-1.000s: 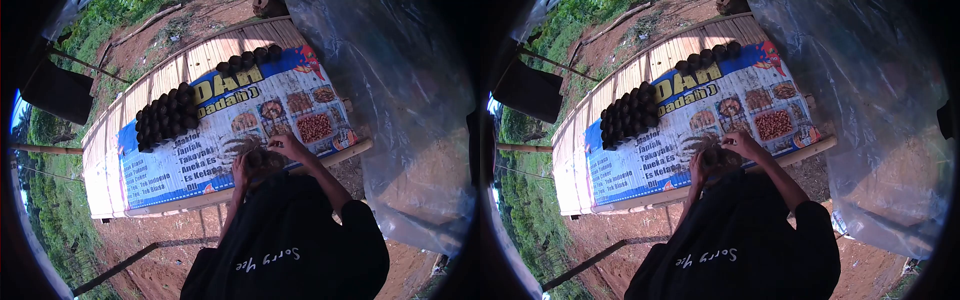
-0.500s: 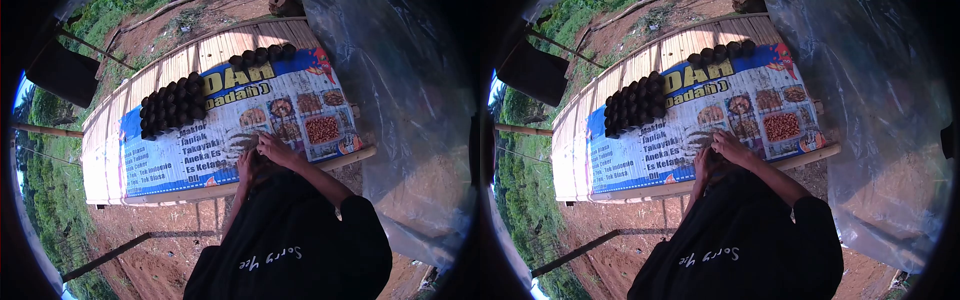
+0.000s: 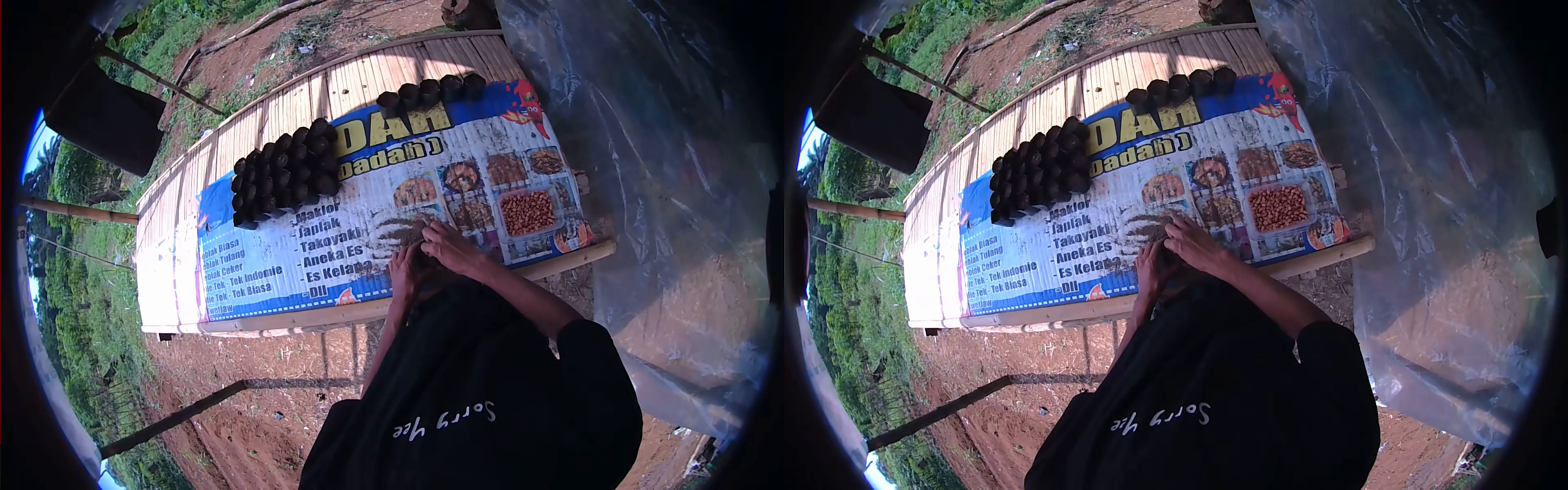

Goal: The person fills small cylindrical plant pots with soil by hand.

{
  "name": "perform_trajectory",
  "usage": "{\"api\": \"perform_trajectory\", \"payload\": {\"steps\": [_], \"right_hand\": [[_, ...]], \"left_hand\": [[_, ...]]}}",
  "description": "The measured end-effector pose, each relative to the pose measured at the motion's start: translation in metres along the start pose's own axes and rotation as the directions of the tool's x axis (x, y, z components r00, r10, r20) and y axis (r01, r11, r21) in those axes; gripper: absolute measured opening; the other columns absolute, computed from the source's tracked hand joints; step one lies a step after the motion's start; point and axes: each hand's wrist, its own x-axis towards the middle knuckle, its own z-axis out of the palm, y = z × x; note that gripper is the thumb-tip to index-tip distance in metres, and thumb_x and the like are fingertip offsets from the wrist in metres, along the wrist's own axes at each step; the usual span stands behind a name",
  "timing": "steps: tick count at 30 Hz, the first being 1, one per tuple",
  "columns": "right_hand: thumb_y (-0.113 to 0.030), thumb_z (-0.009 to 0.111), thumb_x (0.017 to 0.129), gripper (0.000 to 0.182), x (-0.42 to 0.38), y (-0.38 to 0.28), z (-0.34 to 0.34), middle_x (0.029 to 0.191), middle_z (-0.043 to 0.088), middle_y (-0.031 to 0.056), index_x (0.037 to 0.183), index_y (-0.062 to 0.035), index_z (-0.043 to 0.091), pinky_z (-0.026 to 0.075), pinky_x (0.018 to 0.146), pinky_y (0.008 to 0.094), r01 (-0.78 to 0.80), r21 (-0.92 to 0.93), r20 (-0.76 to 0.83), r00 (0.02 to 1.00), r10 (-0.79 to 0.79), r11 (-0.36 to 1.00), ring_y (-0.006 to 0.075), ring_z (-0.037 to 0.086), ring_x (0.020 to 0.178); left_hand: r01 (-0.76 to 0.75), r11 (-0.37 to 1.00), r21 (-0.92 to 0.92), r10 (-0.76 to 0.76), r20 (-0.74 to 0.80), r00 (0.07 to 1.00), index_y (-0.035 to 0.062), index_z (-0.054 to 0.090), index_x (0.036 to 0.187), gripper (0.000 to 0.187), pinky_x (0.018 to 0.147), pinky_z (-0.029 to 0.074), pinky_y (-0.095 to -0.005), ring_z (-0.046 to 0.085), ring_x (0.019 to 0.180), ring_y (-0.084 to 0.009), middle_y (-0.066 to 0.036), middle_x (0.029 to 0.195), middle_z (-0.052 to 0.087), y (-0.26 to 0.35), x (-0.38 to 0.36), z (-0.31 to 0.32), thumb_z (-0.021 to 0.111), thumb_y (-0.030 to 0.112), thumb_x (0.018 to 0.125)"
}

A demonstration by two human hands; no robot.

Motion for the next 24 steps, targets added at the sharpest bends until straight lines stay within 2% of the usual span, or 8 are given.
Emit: {"api": "perform_trajectory", "payload": {"steps": [5, 8, 10, 13, 14, 18, 20, 24], "right_hand": [[-0.010, 0.061, 0.074, 0.005, 0.001, 0.003, 0.010, 0.088, 0.053, 0.0090, 0.074, -0.0055, 0.061, 0.042, 0.088, 0.0362, 0.060, -0.082, -0.002, 0.998, -0.060, 0.995, 0.0244, 0.052, 0.097], [-0.012, 0.066, 0.074, 0.005, -0.006, 0.015, 0.016, 0.085, 0.056, 0.0087, 0.073, -0.0076, 0.064, 0.044, 0.084, 0.0369, -0.078, 0.107, 0.095, 0.993, 0.068, 0.991, 0.0258, 0.054, 0.098], [-0.013, 0.072, 0.072, 0.009, -0.007, 0.018, 0.014, 0.076, 0.057, 0.0089, 0.071, -0.0072, 0.065, 0.047, 0.073, 0.0341, -0.245, 0.450, -0.029, 0.957, 0.288, 0.859, 0.0224, 0.058, 0.081], [-0.017, 0.076, 0.072, 0.017, -0.007, 0.021, 0.010, 0.074, 0.058, 0.0075, 0.073, -0.0056, 0.064, 0.046, 0.062, 0.0319, -0.464, 0.642, 0.043, 0.817, 0.575, 0.610, 0.0179, 0.056, 0.066], [-0.021, 0.078, 0.072, 0.024, -0.009, 0.023, 0.011, 0.076, 0.055, 0.0008, 0.080, -0.0059, 0.062, 0.043, 0.058, 0.0271, -0.525, 0.654, 0.086, 0.767, 0.636, 0.544, 0.0089, 0.049, 0.066], [-0.028, 0.082, 0.067, 0.042, -0.020, 0.033, 0.042, 0.079, 0.060, 0.0051, 0.095, -0.0063, 0.059, 0.047, 0.062, 0.0290, -0.534, 0.719, 0.148, 0.743, 0.653, 0.445, 0.0138, 0.057, 0.069], [-0.030, 0.084, 0.066, 0.053, -0.021, 0.033, 0.044, 0.084, 0.061, 0.0078, 0.103, -0.0069, 0.055, 0.049, 0.065, 0.0297, -0.653, 0.701, 0.391, 0.687, 0.613, 0.286, 0.0153, 0.058, 0.072], [-0.027, 0.082, 0.070, 0.051, -0.020, 0.029, 0.047, 0.082, 0.056, 0.0044, 0.107, -0.0077, 0.053, 0.045, 0.063, 0.0273, -0.646, 0.717, 0.416, 0.697, 0.584, 0.261, 0.0121, 0.053, 0.073]], "left_hand": [[-0.007, 0.999, -0.044, 0.007, -0.011, 1.000, 0.0139, 0.055, 0.123, 0.066, 0.089, 0.038, -0.0454, 0.051, 0.104, -0.0318, -0.007, 0.111, 0.058, -0.002, -0.001, 0.000, 0.078, 0.031, 0.063], [0.000, 0.999, -0.036, 0.000, 0.006, 1.000, 0.0134, 0.055, 0.123, 0.066, 0.089, 0.038, -0.0455, 0.050, 0.104, -0.0319, -0.007, 0.111, 0.058, 0.003, 0.001, -0.005, 0.077, 0.031, 0.064], [0.012, 1.000, -0.024, -0.011, 0.015, 1.000, 0.0133, 0.055, 0.123, 0.065, 0.089, 0.038, -0.0456, 0.050, 0.104, -0.0319, -0.007, 0.112, 0.058, 0.003, -0.001, -0.005, 0.077, 0.032, 0.064], [0.000, 1.000, 0.000, 0.000, 0.008, 1.000, 0.0133, 0.055, 0.123, 0.065, 0.089, 0.038, -0.0453, 0.050, 0.104, -0.0318, -0.007, 0.112, 0.058, 0.001, -0.004, -0.004, 0.076, 0.033, 0.065], [-0.005, 1.000, -0.003, 0.005, 0.002, 1.000, 0.0136, 0.055, 0.124, 0.065, 0.089, 0.038, -0.0451, 0.050, 0.104, -0.0316, -0.007, 0.112, 0.058, 0.001, -0.004, -0.003, 0.076, 0.033, 0.065], [-0.005, 1.000, -0.005, 0.005, 0.000, 1.000, 0.0140, 0.054, 0.125, 0.065, 0.088, 0.038, -0.0447, 0.050, 0.104, -0.0309, -0.006, 0.114, 0.058, 0.000, -0.004, -0.004, 0.076, 0.033, 0.066], [0.000, 1.000, 0.004, 0.000, 0.003, 1.000, 0.0142, 0.054, 0.125, 0.065, 0.088, 0.038, -0.0446, 0.050, 0.104, -0.0308, -0.006, 0.114, 0.058, 0.000, -0.003, -0.003, 0.076, 0.033, 0.066], [-0.008, 1.000, 0.005, 0.008, 0.000, 1.000, 0.0146, 0.055, 0.125, 0.064, 0.088, 0.038, -0.0444, 0.050, 0.103, -0.0306, -0.005, 0.114, 0.058, 0.001, -0.004, -0.004, 0.076, 0.032, 0.066]]}}
